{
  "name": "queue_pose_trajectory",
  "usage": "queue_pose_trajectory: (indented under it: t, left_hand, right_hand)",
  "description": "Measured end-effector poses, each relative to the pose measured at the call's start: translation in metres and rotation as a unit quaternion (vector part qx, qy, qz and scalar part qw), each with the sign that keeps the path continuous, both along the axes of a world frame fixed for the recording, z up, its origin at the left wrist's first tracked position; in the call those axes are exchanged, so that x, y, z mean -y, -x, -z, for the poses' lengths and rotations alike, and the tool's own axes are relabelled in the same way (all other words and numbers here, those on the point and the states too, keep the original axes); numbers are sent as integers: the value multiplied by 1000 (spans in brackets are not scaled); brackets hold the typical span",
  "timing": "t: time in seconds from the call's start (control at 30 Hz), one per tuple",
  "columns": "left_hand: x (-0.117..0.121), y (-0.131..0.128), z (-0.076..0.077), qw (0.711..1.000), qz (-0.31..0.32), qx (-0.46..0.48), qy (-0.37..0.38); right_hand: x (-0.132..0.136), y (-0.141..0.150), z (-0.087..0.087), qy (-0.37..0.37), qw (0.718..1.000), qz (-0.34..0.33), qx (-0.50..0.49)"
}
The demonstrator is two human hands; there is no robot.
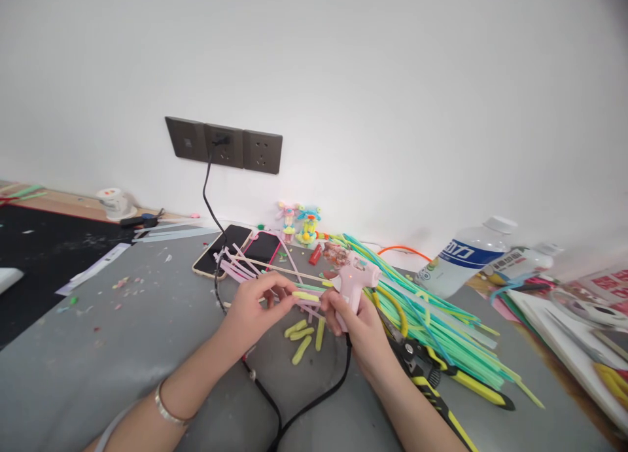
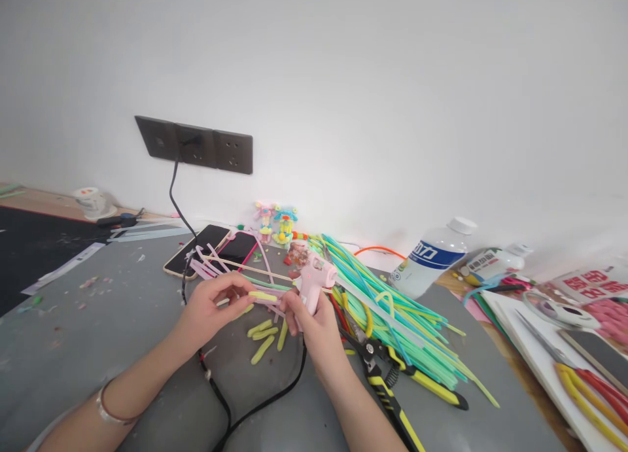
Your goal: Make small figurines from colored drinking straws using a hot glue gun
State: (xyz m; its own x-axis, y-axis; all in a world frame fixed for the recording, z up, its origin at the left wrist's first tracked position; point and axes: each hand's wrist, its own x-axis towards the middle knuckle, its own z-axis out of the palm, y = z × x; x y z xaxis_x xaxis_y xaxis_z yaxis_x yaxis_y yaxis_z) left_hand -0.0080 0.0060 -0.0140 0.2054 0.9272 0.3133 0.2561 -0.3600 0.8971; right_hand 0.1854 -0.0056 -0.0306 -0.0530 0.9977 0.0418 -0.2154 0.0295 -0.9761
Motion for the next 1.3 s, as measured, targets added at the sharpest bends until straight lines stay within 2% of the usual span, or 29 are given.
queue_pose_trajectory:
  t: [0.1,0.23,0.47,0.83,1.3]
  left_hand:
    - [-4,5,0,999,-44,19,-13]
    - [-8,10,-1,996,-88,15,-23]
    - [-11,13,3,992,-120,0,-38]
    - [-11,14,7,991,-122,-31,-50]
    - [-12,13,6,991,-117,-46,-53]
  right_hand:
    - [1,-2,-2,10,999,2,-51]
    - [5,-3,-6,39,991,-56,-115]
    - [12,-1,-8,75,979,-145,-124]
    - [13,-4,0,98,973,-193,-85]
    - [18,-1,-9,102,974,-192,-59]
